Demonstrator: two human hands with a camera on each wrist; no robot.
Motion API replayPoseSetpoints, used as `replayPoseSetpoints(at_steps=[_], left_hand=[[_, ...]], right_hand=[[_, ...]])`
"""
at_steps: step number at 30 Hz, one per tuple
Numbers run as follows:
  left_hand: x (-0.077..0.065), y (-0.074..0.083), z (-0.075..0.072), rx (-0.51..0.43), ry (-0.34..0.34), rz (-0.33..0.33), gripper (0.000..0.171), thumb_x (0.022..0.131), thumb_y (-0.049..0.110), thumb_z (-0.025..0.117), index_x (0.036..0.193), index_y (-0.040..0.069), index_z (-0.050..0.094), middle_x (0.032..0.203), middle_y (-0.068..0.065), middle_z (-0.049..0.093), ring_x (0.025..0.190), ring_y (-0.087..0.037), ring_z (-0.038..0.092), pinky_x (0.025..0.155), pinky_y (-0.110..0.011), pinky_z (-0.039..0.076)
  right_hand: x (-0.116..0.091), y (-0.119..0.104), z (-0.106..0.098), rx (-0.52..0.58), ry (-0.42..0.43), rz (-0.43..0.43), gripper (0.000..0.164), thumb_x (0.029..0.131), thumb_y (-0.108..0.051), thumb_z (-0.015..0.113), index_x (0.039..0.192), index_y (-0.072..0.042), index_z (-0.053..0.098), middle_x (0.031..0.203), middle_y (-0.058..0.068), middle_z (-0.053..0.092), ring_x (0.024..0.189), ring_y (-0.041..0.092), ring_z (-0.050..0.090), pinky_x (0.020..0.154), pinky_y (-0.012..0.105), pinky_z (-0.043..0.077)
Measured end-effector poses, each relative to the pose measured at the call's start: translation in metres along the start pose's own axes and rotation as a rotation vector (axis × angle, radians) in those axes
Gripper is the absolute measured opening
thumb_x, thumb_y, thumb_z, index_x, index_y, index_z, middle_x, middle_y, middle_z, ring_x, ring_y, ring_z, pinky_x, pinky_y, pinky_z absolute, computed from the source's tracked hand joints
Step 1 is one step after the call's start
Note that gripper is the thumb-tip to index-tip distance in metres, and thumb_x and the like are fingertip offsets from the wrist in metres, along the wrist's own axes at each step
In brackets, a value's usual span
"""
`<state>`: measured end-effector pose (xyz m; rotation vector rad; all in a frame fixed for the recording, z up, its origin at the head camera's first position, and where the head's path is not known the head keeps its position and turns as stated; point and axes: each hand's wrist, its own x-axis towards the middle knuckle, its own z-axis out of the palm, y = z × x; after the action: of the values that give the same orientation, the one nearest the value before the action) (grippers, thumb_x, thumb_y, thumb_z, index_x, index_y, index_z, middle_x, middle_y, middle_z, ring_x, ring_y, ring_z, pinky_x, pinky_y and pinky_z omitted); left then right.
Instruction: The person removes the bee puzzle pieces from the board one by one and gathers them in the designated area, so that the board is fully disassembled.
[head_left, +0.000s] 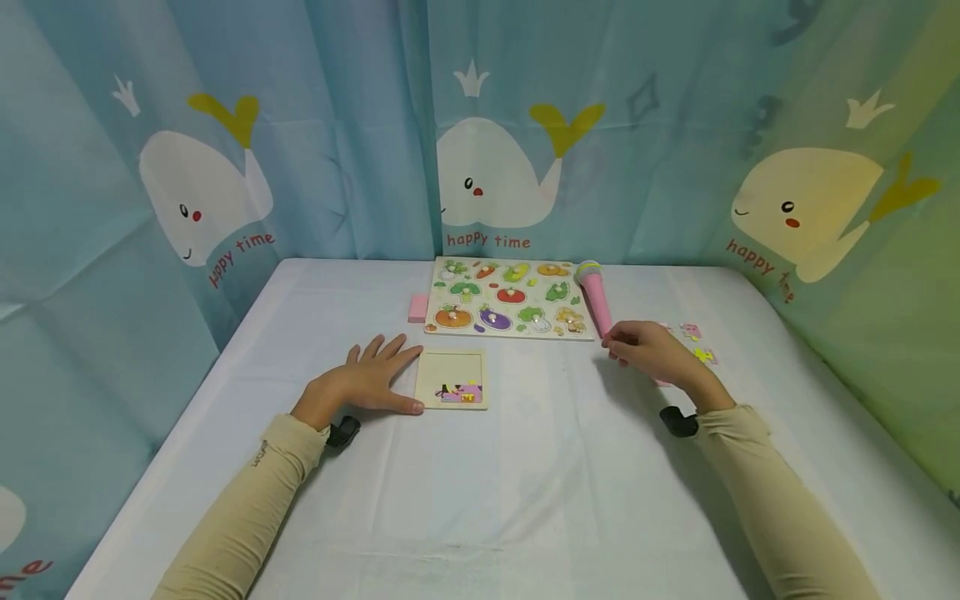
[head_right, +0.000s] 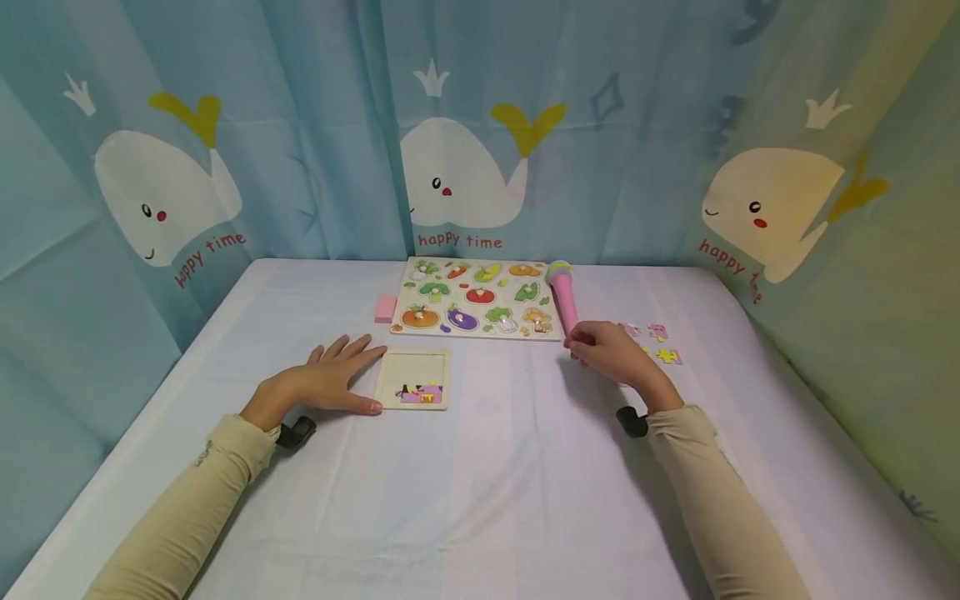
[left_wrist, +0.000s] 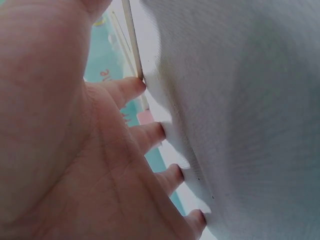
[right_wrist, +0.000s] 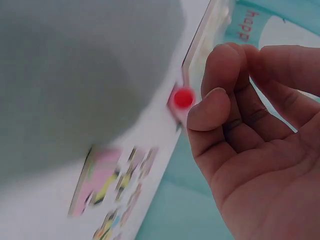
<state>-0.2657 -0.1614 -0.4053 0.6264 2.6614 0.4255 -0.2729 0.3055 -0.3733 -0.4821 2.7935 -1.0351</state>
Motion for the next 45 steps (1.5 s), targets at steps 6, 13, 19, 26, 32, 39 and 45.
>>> replayPoseSetpoints(at_steps=[6, 13, 19, 26, 32, 39, 45], left_hand=[[0.001, -0.001, 0.001, 0.001, -0.001, 0.005, 0.110, 0.091, 0.062, 0.076, 0.173, 0.013, 0.021, 0.178, -0.022, 0.006, 0.160, -0.051, -0.003, 0.121, -0.075, 0.000], [0.000, -0.001, 0.000, 0.004, 0.002, 0.006, 0.110, 0.092, 0.062, 0.077, 0.173, 0.013, 0.021, 0.178, -0.022, 0.005, 0.161, -0.051, -0.003, 0.122, -0.074, 0.000], [-0.001, 0.000, -0.001, 0.001, 0.001, 0.004, 0.109, 0.092, 0.061, 0.076, 0.172, 0.013, 0.022, 0.178, -0.022, 0.006, 0.160, -0.051, -0.002, 0.121, -0.075, 0.000], [0.000, -0.001, 0.000, 0.006, -0.005, 0.002, 0.109, 0.092, 0.062, 0.075, 0.173, 0.013, 0.021, 0.178, -0.022, 0.005, 0.160, -0.051, -0.003, 0.121, -0.075, 0.000], [0.000, 0.000, -0.001, 0.001, -0.004, 0.004, 0.110, 0.091, 0.063, 0.076, 0.173, 0.013, 0.021, 0.178, -0.022, 0.005, 0.160, -0.051, -0.003, 0.121, -0.075, -0.001], [0.000, 0.000, -0.002, -0.002, -0.004, 0.003, 0.110, 0.091, 0.063, 0.076, 0.173, 0.014, 0.021, 0.178, -0.021, 0.005, 0.160, -0.051, -0.003, 0.121, -0.075, 0.000], [0.000, 0.000, -0.002, 0.003, -0.003, 0.004, 0.110, 0.091, 0.063, 0.076, 0.173, 0.014, 0.021, 0.178, -0.021, 0.006, 0.161, -0.051, -0.002, 0.121, -0.075, 0.000]], right_hand=[[0.007, -0.010, 0.009, 0.058, -0.018, -0.054, 0.019, 0.109, -0.008, 0.059, 0.112, 0.009, 0.068, 0.095, 0.014, 0.069, 0.086, 0.025, 0.063, 0.071, 0.029, 0.051], [0.019, -0.024, 0.024, 0.068, -0.047, -0.050, 0.019, 0.108, -0.011, 0.064, 0.113, 0.006, 0.069, 0.096, 0.014, 0.070, 0.086, 0.024, 0.064, 0.073, 0.031, 0.052], [0.033, -0.036, 0.039, 0.072, -0.088, -0.084, 0.016, 0.106, -0.006, 0.064, 0.112, 0.007, 0.070, 0.095, 0.010, 0.068, 0.084, 0.023, 0.064, 0.075, 0.031, 0.053], [0.044, -0.054, 0.055, 0.056, -0.127, -0.153, 0.014, 0.105, -0.006, 0.064, 0.109, 0.006, 0.070, 0.093, 0.008, 0.067, 0.083, 0.021, 0.065, 0.076, 0.034, 0.056], [0.052, -0.069, 0.066, 0.049, -0.154, -0.188, 0.012, 0.104, -0.006, 0.066, 0.107, 0.004, 0.072, 0.091, 0.010, 0.069, 0.081, 0.019, 0.067, 0.075, 0.035, 0.053], [0.056, -0.085, 0.080, 0.048, -0.189, -0.225, 0.010, 0.103, -0.005, 0.066, 0.106, 0.003, 0.072, 0.088, 0.006, 0.068, 0.080, 0.019, 0.068, 0.073, 0.034, 0.052], [0.059, -0.096, 0.093, 0.048, -0.218, -0.241, 0.010, 0.104, -0.007, 0.067, 0.106, 0.002, 0.073, 0.089, 0.007, 0.070, 0.079, 0.017, 0.069, 0.073, 0.034, 0.052]])
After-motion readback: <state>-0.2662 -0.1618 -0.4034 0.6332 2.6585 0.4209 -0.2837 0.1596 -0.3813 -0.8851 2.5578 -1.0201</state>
